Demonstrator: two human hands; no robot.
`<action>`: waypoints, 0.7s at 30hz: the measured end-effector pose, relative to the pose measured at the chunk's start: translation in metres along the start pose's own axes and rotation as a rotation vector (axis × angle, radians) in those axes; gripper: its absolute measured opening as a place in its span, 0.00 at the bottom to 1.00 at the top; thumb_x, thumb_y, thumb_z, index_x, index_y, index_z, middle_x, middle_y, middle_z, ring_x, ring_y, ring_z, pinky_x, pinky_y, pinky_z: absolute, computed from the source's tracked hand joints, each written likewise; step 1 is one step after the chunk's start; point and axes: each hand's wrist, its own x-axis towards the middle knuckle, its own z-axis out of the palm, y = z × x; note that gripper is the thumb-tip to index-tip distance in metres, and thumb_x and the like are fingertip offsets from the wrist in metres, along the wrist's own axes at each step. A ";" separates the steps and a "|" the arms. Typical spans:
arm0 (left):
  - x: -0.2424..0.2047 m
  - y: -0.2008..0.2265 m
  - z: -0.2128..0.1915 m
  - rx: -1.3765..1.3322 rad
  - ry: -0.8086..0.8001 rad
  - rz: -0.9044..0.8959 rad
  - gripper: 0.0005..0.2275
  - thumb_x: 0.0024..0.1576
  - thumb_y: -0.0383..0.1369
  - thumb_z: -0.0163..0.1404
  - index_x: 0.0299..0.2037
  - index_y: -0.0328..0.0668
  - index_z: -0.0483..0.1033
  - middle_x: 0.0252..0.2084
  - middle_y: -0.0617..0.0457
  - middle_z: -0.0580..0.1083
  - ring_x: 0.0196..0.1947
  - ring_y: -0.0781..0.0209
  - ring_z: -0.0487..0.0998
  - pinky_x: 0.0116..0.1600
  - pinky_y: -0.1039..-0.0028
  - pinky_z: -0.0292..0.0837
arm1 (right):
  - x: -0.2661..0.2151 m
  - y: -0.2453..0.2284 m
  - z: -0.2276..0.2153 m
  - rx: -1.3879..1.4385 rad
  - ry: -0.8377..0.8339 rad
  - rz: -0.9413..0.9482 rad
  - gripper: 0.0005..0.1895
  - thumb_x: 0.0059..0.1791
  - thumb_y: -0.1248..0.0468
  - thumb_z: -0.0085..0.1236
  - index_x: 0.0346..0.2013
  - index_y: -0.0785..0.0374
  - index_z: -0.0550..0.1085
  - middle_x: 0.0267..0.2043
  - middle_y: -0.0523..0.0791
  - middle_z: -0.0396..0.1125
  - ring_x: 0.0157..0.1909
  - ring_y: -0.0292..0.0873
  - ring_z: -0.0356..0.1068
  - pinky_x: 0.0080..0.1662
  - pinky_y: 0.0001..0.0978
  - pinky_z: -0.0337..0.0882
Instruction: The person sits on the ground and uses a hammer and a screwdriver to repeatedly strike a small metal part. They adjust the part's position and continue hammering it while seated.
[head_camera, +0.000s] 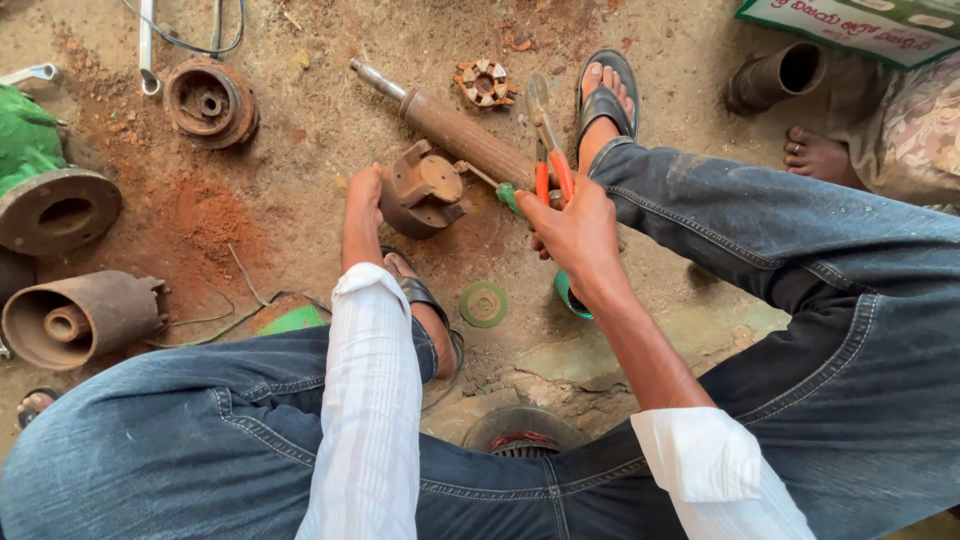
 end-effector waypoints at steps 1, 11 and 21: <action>0.001 -0.003 -0.002 0.004 0.032 0.023 0.13 0.66 0.36 0.42 0.41 0.32 0.75 0.34 0.46 0.77 0.31 0.55 0.77 0.38 0.63 0.74 | -0.001 -0.001 0.000 -0.001 -0.006 -0.002 0.17 0.45 0.59 0.65 0.39 0.69 0.73 0.21 0.44 0.68 0.19 0.35 0.70 0.22 0.30 0.70; -0.024 -0.013 -0.012 0.327 0.394 0.390 0.12 0.59 0.36 0.51 0.42 0.32 0.79 0.41 0.46 0.78 0.40 0.59 0.77 0.45 0.65 0.71 | -0.006 -0.004 0.002 -0.026 -0.017 -0.008 0.16 0.45 0.60 0.65 0.41 0.68 0.74 0.20 0.44 0.68 0.19 0.34 0.68 0.22 0.30 0.69; -0.098 0.031 0.041 0.746 0.142 0.431 0.14 0.59 0.42 0.49 0.42 0.44 0.86 0.41 0.50 0.82 0.40 0.58 0.78 0.47 0.65 0.72 | -0.011 -0.010 0.005 -0.020 -0.043 -0.041 0.18 0.45 0.58 0.67 0.38 0.68 0.72 0.20 0.42 0.67 0.19 0.34 0.68 0.22 0.30 0.69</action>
